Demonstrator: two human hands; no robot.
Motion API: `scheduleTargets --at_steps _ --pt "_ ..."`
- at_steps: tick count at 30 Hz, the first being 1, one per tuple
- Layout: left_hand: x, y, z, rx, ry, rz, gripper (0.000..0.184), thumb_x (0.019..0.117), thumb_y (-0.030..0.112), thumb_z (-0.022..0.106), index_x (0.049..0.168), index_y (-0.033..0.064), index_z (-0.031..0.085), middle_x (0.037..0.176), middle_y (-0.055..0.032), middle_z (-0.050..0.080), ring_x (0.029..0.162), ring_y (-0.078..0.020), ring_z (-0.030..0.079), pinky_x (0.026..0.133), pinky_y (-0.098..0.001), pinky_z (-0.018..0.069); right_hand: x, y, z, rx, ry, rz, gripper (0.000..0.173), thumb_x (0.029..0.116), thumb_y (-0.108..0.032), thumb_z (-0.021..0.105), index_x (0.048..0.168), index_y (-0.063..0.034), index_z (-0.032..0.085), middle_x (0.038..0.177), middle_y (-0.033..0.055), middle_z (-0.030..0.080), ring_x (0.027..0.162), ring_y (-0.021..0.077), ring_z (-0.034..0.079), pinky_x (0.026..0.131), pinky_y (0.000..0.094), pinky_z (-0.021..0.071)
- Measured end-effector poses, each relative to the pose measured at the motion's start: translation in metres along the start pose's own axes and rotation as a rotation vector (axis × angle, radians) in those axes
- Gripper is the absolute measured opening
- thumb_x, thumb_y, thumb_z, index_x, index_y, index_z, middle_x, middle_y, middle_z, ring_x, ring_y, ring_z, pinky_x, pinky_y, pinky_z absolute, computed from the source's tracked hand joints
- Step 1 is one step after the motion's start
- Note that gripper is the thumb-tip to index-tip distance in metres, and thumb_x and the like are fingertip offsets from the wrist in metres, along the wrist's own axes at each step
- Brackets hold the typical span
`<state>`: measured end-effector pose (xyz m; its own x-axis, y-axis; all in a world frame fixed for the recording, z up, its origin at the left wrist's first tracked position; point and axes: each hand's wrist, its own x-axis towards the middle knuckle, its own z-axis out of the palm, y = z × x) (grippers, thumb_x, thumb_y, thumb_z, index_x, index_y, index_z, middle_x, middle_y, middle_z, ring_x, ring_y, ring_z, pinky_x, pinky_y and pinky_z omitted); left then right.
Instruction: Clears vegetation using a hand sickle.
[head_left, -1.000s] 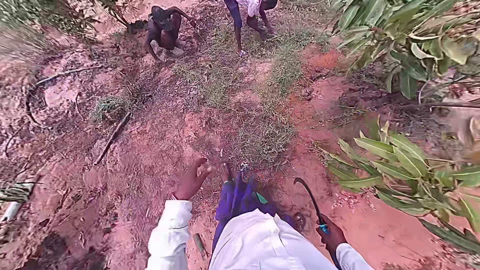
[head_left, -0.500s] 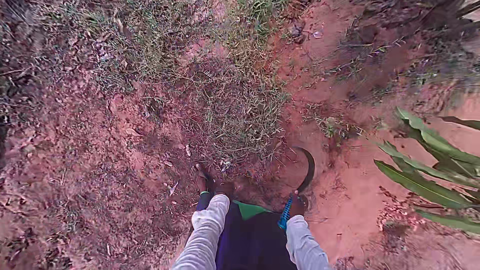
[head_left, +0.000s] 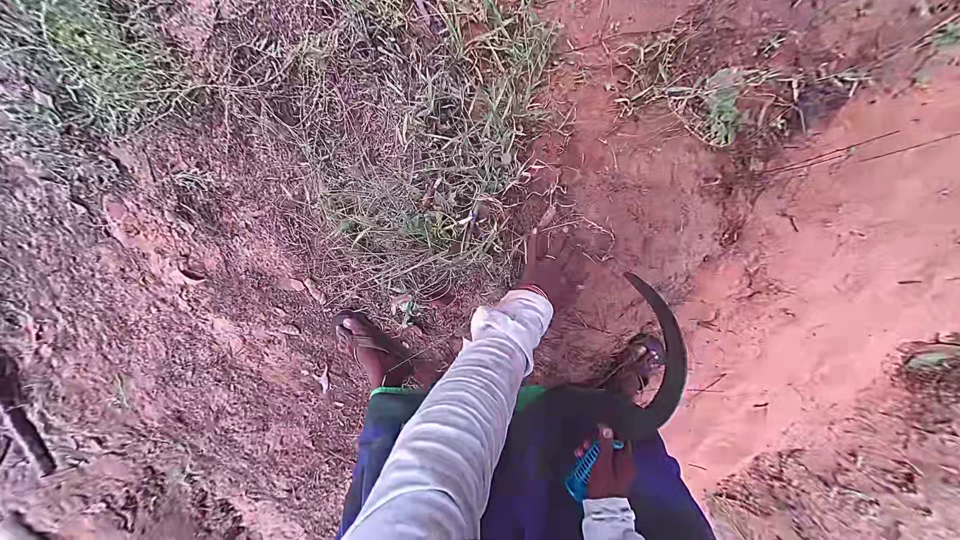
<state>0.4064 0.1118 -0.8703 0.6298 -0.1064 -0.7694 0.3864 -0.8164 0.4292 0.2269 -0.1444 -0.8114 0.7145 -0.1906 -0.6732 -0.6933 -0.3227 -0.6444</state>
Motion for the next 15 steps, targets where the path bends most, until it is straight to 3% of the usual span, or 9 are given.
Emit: scheduleTargets --at_steps 1,2,4,6,8,10,11,13,15 --pt "0.005 -0.008 0.002 0.051 -0.005 -0.078 0.075 0.1029 0.022 0.06 0.166 0.0085 0.022 0.175 -0.0127 0.011 0.162 -0.0318 -0.001 0.119 -0.0733 -0.0127 0.002 0.003 0.001 -0.003 -0.01 0.005 0.026 0.102 -0.023 0.047 0.109 0.002 0.051 0.059 -0.0157 0.054 0.048 -0.0032 0.058 0.05 0.0166 0.0549" --pt "0.005 -0.023 0.006 0.079 0.036 -0.142 0.076 0.0968 0.013 0.068 0.163 0.0064 0.03 0.173 -0.0149 0.017 0.162 -0.0358 0.006 0.119 -0.0754 -0.0062 0.004 0.004 0.001 -0.019 -0.021 0.007 0.028 0.1008 -0.024 0.049 0.109 0.0023 0.053 0.059 -0.0155 0.054 0.049 -0.0033 0.058 0.05 0.0166 0.0546" --pt "-0.011 -0.075 0.006 0.168 0.128 -0.229 0.076 0.0906 0.0 0.072 0.159 0.0045 0.039 0.171 -0.0178 0.025 0.159 -0.0413 0.017 0.121 -0.0736 0.0093 0.008 0.002 0.001 -0.053 -0.033 0.009 0.031 0.0976 -0.023 0.053 0.11 0.0054 0.055 0.061 -0.0143 0.055 0.05 -0.0038 0.058 0.051 0.0163 0.0544" --pt "-0.047 -0.145 -0.013 0.253 0.235 -0.336 0.06 0.0976 0.002 0.063 0.155 0.009 0.046 0.164 -0.0157 0.04 0.155 -0.0409 0.029 0.12 -0.0751 0.0049 0.01 -0.002 0.001 -0.055 -0.037 0.007 0.031 0.097 -0.021 0.053 0.111 0.007 0.054 0.062 -0.014 0.055 0.051 -0.0045 0.059 0.052 0.0154 0.0544" --pt "-0.09 -0.215 -0.036 0.224 0.201 -0.572 0.049 0.1048 0.01 0.057 0.153 0.0116 0.048 0.156 -0.0182 0.05 0.15 -0.0422 0.039 0.121 -0.0753 0.0051 0.012 -0.001 0.003 -0.023 -0.041 -0.032 0.027 0.0967 -0.022 0.053 0.108 0.003 0.054 0.06 -0.0163 0.055 0.05 -0.0053 0.059 0.051 0.015 0.0544" --pt "-0.128 -0.273 -0.049 0.046 0.122 -0.769 0.052 0.105 0.01 0.056 0.155 0.0023 0.043 0.159 -0.0255 0.043 0.151 -0.0464 0.034 0.121 -0.0753 0.0048 0.02 -0.002 0.005 0.001 -0.056 -0.082 0.025 0.0972 -0.023 0.053 0.107 0.0007 0.054 0.06 -0.0174 0.056 0.051 -0.0055 0.059 0.051 0.015 0.0546" --pt "-0.141 -0.285 -0.058 -0.026 0.069 -0.823 0.054 0.1048 0.013 0.059 0.154 -0.0016 0.042 0.158 -0.0293 0.042 0.15 -0.0481 0.035 0.121 -0.074 0.0081 0.023 -0.004 0.006 0.005 -0.064 -0.096 0.025 0.0977 -0.023 0.053 0.107 -0.0001 0.054 0.061 -0.0181 0.056 0.051 -0.0058 0.059 0.052 0.0148 0.0544" --pt "-0.155 -0.279 -0.076 -0.121 0.081 -0.837 0.053 0.0983 0.012 0.071 0.146 -0.0027 0.052 0.147 -0.0343 0.051 0.141 -0.0538 0.044 0.117 -0.0757 0.0199 0.029 -0.009 0.007 0.01 -0.069 -0.116 0.025 0.0984 -0.024 0.053 0.108 -0.0004 0.054 0.061 -0.0182 0.056 0.051 -0.0055 0.059 0.052 0.0146 0.0544" --pt "-0.163 -0.229 -0.1 -0.14 0.329 -0.836 0.04 0.0948 0.005 0.072 0.134 0.0036 0.066 0.138 -0.0309 0.061 0.136 -0.0551 0.05 0.113 -0.08 0.0226 0.03 -0.011 0.008 0.019 -0.055 -0.131 0.024 0.0979 -0.023 0.053 0.107 -0.0008 0.054 0.06 -0.0182 0.056 0.051 -0.0052 0.059 0.052 0.0145 0.0542"
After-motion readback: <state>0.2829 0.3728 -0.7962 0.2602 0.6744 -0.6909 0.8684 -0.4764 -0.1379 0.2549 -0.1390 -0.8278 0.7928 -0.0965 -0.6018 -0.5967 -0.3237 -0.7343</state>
